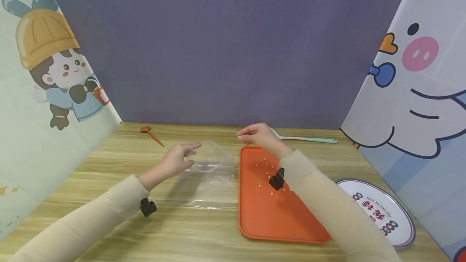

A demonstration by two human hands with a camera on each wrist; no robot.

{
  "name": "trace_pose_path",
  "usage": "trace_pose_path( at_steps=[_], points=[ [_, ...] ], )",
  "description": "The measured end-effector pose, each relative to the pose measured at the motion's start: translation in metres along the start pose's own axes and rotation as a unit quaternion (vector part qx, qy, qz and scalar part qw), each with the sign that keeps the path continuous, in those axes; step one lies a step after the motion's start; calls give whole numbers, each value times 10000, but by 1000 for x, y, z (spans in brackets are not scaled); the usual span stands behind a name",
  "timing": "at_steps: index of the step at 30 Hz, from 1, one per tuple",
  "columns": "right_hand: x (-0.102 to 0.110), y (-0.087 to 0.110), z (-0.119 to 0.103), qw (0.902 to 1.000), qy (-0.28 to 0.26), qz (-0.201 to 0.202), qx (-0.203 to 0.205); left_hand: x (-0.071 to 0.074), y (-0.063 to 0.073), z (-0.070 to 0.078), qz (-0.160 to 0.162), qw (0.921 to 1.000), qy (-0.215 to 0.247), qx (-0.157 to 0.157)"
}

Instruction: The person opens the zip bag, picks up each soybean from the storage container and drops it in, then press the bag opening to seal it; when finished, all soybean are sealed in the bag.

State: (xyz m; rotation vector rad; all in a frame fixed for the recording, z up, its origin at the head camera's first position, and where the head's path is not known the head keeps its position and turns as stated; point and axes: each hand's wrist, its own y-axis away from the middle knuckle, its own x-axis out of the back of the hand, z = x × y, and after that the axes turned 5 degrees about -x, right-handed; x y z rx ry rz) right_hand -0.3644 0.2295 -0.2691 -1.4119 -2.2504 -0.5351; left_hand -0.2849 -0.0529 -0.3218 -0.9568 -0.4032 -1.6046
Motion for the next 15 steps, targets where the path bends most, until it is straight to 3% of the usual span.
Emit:
trace_pose_path(
  at_steps=[8, 11, 15],
  points=[
    [-36, -19, -23, 9978, -270, -201, 570, 1, 0, 3, -39, 10000, 5, 89],
    [-47, -25, -27, 9971, -400, -271, 583, 1, -1, 4, -7, 10000, -70, 22],
    [-55, -30, -28, 9984, -194, -279, 457, 1, -1, 5, 30, 9999, -106, -43]
  ],
)
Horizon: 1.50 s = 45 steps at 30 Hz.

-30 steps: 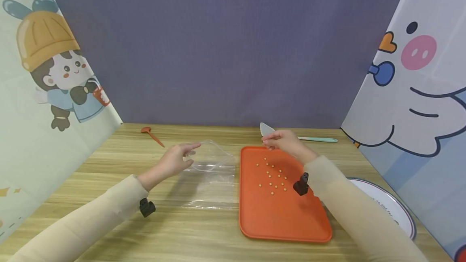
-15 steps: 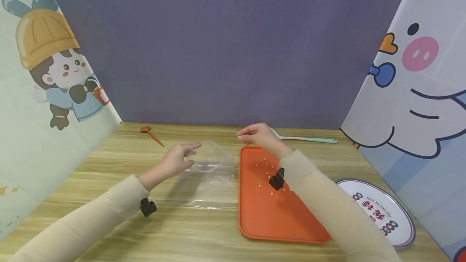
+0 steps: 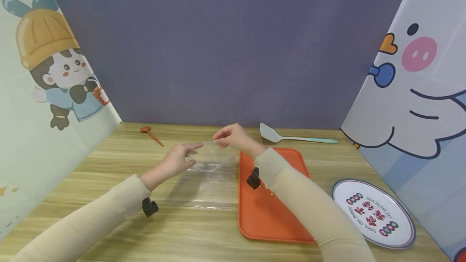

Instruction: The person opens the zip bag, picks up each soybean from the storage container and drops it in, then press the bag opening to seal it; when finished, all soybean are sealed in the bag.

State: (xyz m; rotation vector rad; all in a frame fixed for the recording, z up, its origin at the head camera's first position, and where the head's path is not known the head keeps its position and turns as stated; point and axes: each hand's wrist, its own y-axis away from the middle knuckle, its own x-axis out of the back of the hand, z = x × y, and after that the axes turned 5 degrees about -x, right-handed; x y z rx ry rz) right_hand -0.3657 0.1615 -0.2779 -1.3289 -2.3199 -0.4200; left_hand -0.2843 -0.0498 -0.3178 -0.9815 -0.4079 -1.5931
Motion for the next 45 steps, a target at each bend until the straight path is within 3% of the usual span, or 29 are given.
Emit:
trace_pose_path(
  at_steps=[7, 15, 26, 32, 39, 45],
  points=[
    [0, 4, -1, 9997, 194, 113, -71, 0, 0, 0, 55, 10000, 37, 1],
    [25, 17, 9, 9975, 610, 347, -124, 1, 2, 0, 223, 9997, 122, -45],
    [62, 34, 39, 9946, 781, 333, -600, 0, 6, -6, 347, 9991, 231, -83],
    [73, 41, 58, 9908, 1052, 354, -777, -1, 7, -6, 425, 9989, 169, -137],
    [83, 46, 84, 9865, 1318, 423, -876, -6, 8, -9, 725, 9971, 131, -197],
    [91, 47, 105, 9861, 1291, 186, -1028, -6, 7, -9, 708, 9973, 133, -145]
  ],
)
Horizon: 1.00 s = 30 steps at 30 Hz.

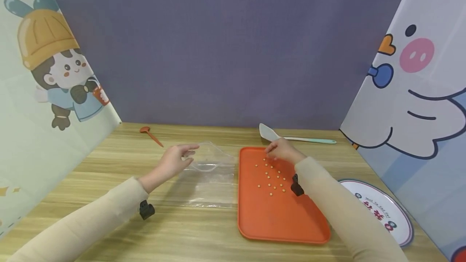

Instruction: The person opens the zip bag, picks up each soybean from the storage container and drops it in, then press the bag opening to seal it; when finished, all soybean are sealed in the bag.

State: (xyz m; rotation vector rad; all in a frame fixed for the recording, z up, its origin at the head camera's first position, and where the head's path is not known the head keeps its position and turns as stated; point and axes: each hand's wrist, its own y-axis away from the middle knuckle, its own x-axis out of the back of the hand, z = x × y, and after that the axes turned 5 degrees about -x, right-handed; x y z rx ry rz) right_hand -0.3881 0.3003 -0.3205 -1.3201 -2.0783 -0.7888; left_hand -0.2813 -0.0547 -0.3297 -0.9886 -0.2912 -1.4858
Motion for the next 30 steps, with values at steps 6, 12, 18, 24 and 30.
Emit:
trace_pose_path(
  at_steps=[6, 12, 18, 24, 30],
  points=[
    [5, -12, 22, 9989, -215, -421, -7, -3, -6, 5, -204, 9997, -17, 116],
    [8, -25, 33, 9981, -427, -427, 117, -5, -11, 9, -333, 9993, -6, 178],
    [10, -31, 35, 9986, -379, -360, 73, -5, -14, 14, -354, 9991, -28, 216],
    [13, -32, 36, 9996, -193, -219, 60, -5, -15, 18, -350, 9991, 11, 224],
    [24, -27, 42, 9991, -359, -205, 130, -6, -16, 22, -366, 9991, 88, 198]
  ],
)
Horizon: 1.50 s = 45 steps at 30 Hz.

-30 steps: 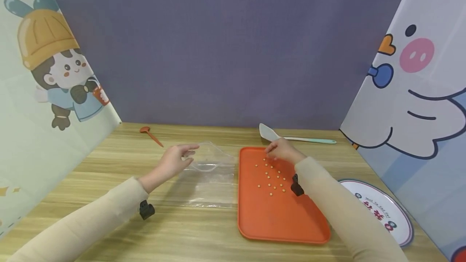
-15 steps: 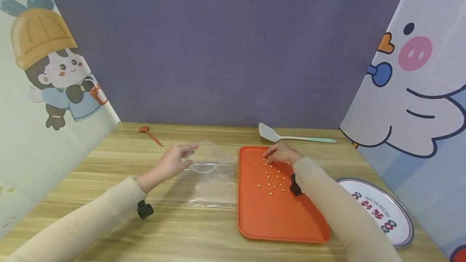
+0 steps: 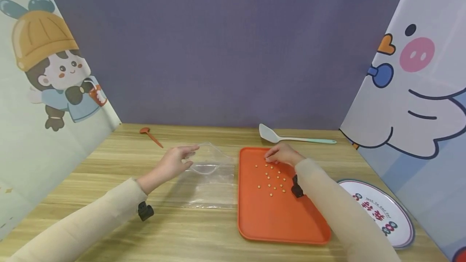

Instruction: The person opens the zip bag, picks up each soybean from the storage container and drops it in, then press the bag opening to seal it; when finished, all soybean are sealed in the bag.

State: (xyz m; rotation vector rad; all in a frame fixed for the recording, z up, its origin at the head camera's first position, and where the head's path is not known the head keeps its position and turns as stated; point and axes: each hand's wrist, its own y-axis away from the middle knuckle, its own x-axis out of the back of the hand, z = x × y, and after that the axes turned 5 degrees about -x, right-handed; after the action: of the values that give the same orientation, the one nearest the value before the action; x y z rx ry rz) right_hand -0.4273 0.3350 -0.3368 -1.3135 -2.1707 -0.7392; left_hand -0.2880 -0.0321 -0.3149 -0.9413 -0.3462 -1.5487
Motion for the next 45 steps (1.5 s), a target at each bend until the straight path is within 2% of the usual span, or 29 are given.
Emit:
trace_pose_path(
  at_steps=[6, 14, 21, 26, 33, 40, 45],
  points=[
    [4, 6, -1, 9967, -767, -31, -245, 0, 0, 0, 16, 10000, 49, 23],
    [4, 8, -12, 9953, -955, -114, -84, 1, -1, -1, 51, 10000, -23, -23],
    [2, 12, -41, 9981, -608, 8, -121, 0, 0, 0, 12, 10000, -92, -28],
    [-3, 12, -63, 9965, -831, -19, -54, -1, -1, 1, -17, 9999, -132, -47],
    [-13, 9, -96, 9966, -826, 52, -28, 0, -2, 4, -61, 9999, -128, -50],
    [-29, 11, -131, 9964, -739, -62, 402, 0, -5, 6, -80, 9997, -231, -84],
    [-46, 8, -153, 9932, -975, -219, 595, 1, -6, 7, -128, 9998, -160, -34]
  ],
)
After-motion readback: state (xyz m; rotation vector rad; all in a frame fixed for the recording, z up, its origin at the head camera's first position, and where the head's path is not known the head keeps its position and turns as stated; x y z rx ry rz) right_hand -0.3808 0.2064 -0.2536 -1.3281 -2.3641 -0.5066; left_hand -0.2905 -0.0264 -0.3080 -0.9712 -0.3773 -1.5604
